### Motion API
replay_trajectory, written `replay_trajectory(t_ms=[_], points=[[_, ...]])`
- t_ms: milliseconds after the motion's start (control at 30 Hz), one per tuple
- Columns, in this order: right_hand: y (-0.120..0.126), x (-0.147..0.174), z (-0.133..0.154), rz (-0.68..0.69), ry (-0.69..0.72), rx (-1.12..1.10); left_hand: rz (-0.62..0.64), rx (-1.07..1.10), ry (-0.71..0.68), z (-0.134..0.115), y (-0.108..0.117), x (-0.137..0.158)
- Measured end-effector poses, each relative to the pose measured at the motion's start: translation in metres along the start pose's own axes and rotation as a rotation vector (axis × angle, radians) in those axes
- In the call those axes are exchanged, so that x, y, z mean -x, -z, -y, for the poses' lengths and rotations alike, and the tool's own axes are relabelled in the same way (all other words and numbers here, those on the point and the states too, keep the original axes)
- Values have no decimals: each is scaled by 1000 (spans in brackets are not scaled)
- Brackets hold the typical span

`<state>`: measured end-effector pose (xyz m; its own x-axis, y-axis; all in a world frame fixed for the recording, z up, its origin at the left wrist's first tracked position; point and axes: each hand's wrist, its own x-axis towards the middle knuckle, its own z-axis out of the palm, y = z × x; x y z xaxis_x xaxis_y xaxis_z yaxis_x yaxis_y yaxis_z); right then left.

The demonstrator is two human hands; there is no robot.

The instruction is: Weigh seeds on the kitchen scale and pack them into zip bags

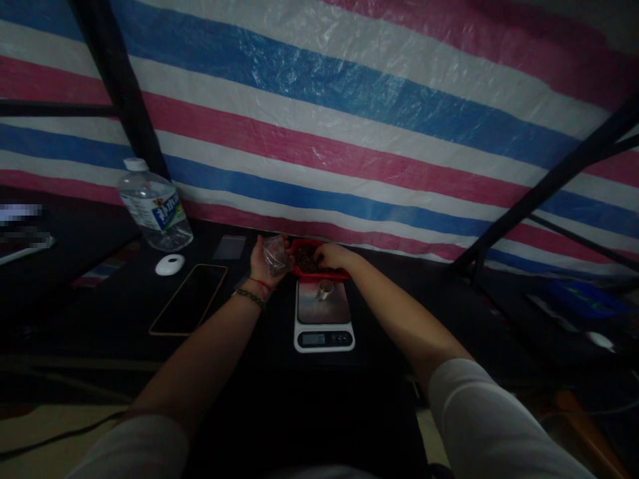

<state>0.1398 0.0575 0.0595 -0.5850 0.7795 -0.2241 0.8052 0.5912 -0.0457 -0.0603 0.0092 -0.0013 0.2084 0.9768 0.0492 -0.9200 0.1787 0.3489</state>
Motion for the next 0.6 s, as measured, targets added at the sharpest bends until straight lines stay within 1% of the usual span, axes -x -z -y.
replay_trajectory(t_ms=[133, 333, 467, 600], points=[[-1, -1, -1, 17, -23, 14, 16, -2, -11, 0, 0, 0], [-4, -3, -4, -21, -6, 61, 23, -2, 0, 0, 1, 0], [-4, -3, -8, -43, -46, 20, -11, -11, -7, 0, 1, 0], [0, 4, -12, -105, -27, -48, -9, -6, 0, 0, 1, -1]])
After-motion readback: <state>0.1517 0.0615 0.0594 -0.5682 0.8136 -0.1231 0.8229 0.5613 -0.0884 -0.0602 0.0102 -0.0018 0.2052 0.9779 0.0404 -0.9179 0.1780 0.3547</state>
